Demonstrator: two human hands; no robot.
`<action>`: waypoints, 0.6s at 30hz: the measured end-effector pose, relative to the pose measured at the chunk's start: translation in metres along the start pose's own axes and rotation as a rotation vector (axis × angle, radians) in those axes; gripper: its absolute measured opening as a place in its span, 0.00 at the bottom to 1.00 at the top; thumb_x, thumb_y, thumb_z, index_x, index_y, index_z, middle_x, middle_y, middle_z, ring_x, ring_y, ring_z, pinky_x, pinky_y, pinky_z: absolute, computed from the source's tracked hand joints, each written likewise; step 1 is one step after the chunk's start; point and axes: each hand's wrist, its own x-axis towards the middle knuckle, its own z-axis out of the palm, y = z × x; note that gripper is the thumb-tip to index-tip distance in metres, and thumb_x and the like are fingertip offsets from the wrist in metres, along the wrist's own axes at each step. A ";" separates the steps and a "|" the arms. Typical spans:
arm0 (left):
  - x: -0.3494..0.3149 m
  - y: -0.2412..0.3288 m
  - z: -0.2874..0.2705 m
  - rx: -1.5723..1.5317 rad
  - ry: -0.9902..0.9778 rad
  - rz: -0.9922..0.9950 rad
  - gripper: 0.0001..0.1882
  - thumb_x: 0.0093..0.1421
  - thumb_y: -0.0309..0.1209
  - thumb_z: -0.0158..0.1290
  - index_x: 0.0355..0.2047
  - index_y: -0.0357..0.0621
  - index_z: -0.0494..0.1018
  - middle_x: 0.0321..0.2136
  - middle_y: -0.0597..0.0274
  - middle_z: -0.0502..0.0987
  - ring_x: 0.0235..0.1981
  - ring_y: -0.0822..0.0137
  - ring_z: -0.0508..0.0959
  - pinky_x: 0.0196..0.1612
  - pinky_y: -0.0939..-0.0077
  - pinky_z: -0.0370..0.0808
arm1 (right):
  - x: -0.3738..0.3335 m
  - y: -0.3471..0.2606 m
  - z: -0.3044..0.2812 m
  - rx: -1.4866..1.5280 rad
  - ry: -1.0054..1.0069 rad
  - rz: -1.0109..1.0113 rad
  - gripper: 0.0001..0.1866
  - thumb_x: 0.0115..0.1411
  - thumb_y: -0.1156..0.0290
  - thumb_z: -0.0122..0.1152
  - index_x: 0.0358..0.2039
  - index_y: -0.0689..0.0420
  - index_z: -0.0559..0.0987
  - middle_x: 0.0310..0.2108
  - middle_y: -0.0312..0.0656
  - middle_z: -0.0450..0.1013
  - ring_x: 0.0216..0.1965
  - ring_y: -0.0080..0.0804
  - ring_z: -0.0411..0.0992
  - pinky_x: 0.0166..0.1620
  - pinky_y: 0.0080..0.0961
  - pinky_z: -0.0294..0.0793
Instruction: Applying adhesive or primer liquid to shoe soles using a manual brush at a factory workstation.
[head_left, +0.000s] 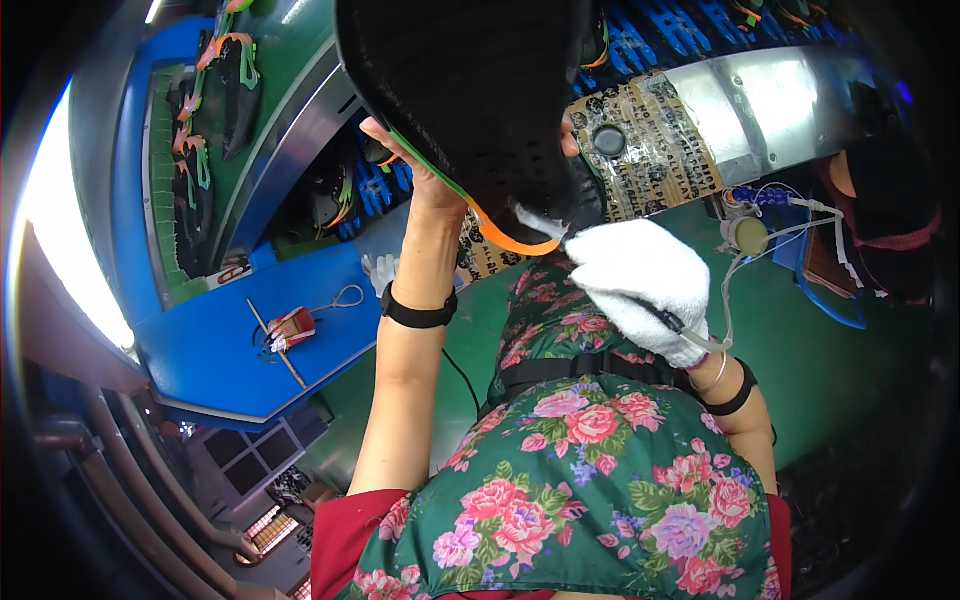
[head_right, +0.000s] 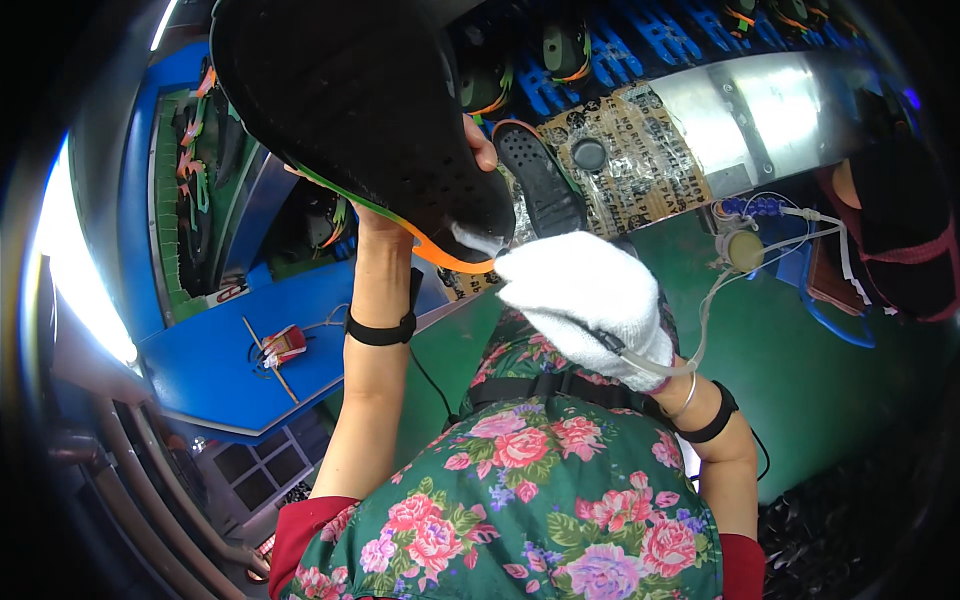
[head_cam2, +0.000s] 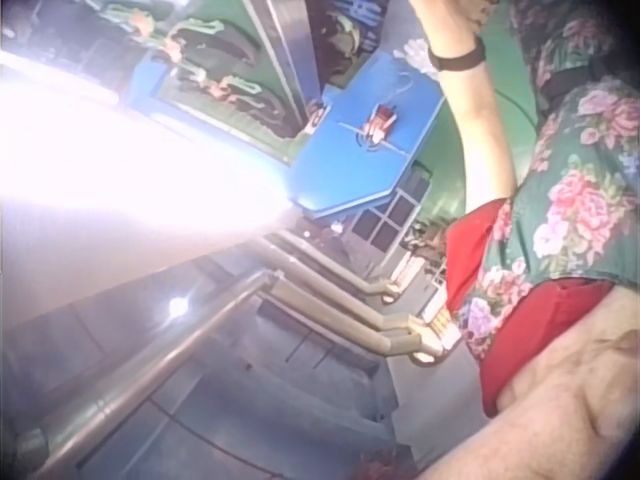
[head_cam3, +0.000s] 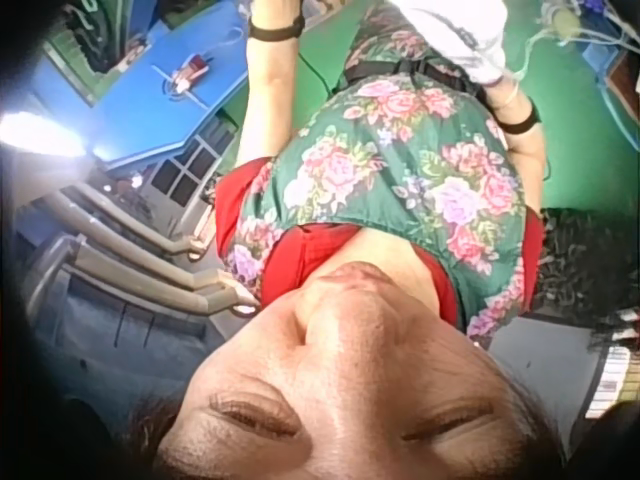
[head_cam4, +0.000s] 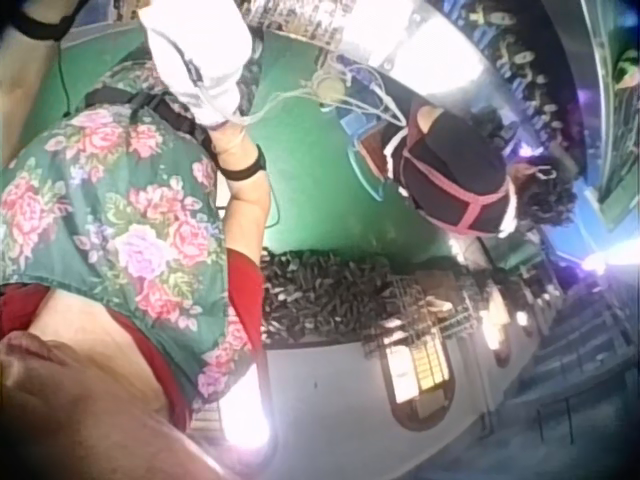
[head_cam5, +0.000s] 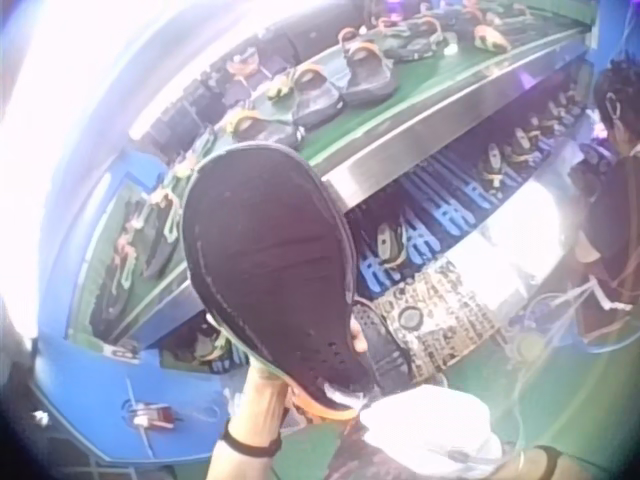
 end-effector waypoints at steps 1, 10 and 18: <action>0.001 0.002 0.005 0.003 -0.003 -0.005 0.48 0.58 0.72 0.52 0.52 0.31 0.72 0.43 0.43 0.78 0.43 0.50 0.80 0.47 0.58 0.79 | -0.001 -0.003 0.000 0.016 -0.011 0.028 0.13 0.47 0.83 0.74 0.34 0.55 0.86 0.40 0.47 0.84 0.42 0.45 0.83 0.45 0.35 0.82; 0.008 0.007 -0.003 0.032 -0.070 -0.094 0.51 0.58 0.75 0.48 0.54 0.31 0.72 0.43 0.41 0.78 0.42 0.49 0.80 0.46 0.58 0.80 | -0.005 -0.004 -0.011 -0.009 -0.046 -0.137 0.16 0.53 0.78 0.73 0.43 0.50 0.88 0.45 0.40 0.84 0.47 0.39 0.82 0.49 0.31 0.81; 0.013 0.007 0.003 0.019 -0.072 -0.143 0.53 0.57 0.76 0.47 0.55 0.31 0.71 0.43 0.41 0.78 0.43 0.48 0.80 0.45 0.58 0.80 | -0.003 -0.006 -0.008 0.012 -0.017 -0.191 0.14 0.54 0.78 0.71 0.41 0.53 0.87 0.45 0.40 0.84 0.47 0.41 0.82 0.50 0.34 0.82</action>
